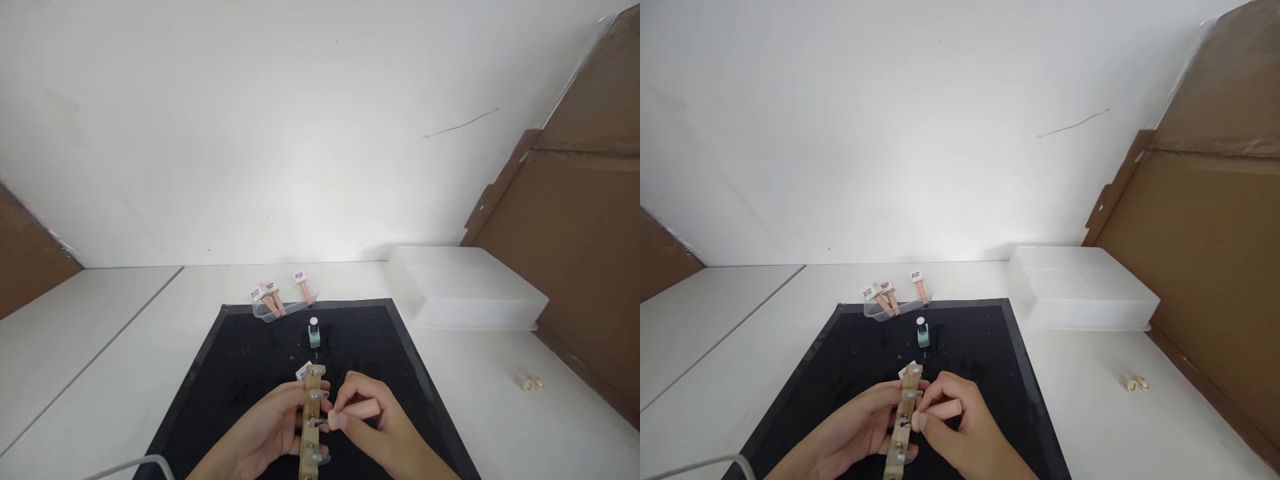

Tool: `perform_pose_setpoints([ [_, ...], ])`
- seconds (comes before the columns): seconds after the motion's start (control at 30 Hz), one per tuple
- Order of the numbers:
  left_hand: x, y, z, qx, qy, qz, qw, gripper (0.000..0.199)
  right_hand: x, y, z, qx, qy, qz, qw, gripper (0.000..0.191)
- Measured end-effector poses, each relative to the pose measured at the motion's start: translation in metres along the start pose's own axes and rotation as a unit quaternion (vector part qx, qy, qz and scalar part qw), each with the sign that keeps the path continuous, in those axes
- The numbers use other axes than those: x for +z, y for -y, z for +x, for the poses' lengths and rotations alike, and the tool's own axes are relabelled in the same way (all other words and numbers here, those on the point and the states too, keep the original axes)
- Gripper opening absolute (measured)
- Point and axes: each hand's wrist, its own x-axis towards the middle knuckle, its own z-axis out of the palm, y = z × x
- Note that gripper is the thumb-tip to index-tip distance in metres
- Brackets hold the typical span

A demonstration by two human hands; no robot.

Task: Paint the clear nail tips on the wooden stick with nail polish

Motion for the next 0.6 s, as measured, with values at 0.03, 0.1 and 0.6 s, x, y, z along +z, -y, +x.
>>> perform_pose_setpoints([
  [0.03,0.0003,-0.0003,-0.0001,0.0,0.002,0.003,1.0,0.029,0.0,-0.0002,0.0,-0.004,0.002,-0.008,1.0,0.008],
  [0.1,0.0008,-0.0008,-0.0001,0.0,0.005,0.006,1.0,0.03,0.0002,-0.001,0.0001,0.0,0.005,-0.02,1.0,0.008],
  [0.6,-0.0019,0.0001,-0.0002,0.001,0.001,-0.017,1.0,0.029,0.0022,0.0008,0.0007,0.037,0.002,0.008,0.999,0.013],
])
